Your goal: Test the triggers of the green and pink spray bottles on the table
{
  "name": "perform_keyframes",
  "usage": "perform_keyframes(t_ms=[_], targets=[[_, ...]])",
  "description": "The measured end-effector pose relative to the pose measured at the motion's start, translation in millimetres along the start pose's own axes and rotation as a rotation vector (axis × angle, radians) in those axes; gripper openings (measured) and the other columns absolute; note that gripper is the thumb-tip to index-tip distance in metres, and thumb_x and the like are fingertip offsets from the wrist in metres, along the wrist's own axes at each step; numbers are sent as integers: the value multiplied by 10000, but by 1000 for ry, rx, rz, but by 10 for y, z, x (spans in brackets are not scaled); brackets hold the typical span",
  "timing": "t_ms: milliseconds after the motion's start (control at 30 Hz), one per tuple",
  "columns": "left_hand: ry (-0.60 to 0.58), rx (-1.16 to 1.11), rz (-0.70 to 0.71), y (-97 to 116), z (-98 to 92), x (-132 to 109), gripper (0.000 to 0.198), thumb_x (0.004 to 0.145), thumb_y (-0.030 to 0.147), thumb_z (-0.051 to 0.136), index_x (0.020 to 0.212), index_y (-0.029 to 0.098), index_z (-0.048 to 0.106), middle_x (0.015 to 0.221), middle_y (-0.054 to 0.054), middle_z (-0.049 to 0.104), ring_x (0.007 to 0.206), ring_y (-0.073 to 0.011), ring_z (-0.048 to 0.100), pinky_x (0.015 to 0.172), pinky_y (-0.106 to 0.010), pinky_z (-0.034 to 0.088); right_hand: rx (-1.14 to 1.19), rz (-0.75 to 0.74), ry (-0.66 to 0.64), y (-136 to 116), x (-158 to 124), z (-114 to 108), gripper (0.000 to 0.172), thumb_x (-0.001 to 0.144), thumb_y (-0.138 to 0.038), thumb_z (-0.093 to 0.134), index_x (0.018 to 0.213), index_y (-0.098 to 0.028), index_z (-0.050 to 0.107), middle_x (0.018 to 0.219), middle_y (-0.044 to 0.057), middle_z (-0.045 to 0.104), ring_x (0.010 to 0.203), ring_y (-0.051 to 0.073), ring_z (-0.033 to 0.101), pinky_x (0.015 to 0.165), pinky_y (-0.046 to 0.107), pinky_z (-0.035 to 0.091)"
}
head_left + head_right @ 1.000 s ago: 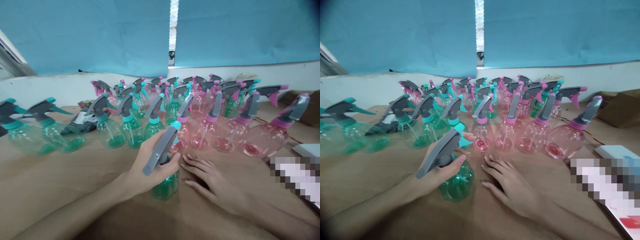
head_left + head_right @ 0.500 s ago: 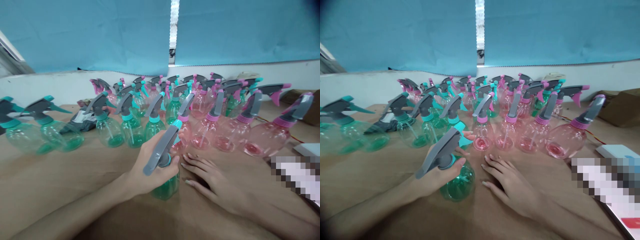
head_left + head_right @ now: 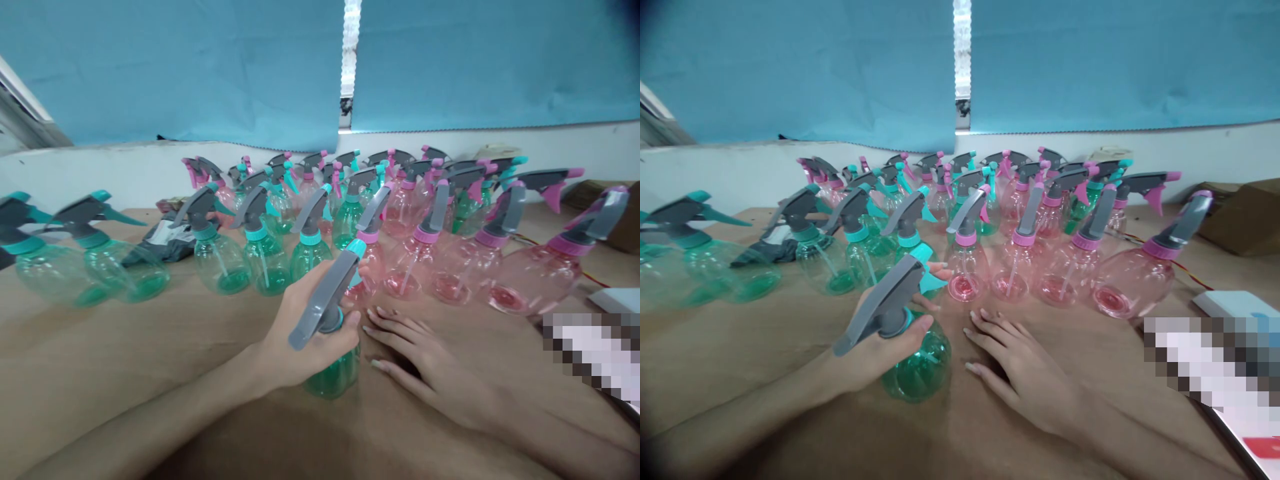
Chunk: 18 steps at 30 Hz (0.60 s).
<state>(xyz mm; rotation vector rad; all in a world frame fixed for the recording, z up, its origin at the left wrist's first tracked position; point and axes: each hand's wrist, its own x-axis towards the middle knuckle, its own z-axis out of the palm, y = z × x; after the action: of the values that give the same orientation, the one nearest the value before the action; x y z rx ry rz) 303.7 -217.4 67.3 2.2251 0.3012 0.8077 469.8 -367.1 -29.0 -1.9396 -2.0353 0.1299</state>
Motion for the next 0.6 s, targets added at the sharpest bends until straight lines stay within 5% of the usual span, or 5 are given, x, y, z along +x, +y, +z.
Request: perform_keyframes(t_ms=[600], targets=[[16, 12, -19, 43, -17, 4, 262, 736, 186, 567, 996, 217, 572, 828, -10, 623, 673, -181, 623, 613, -327, 521, 53, 2, 31, -1, 2, -16, 481, 977, -431, 439, 1409, -220, 453, 1491, 69, 424, 1383, 253, 368, 1090, 526, 377]])
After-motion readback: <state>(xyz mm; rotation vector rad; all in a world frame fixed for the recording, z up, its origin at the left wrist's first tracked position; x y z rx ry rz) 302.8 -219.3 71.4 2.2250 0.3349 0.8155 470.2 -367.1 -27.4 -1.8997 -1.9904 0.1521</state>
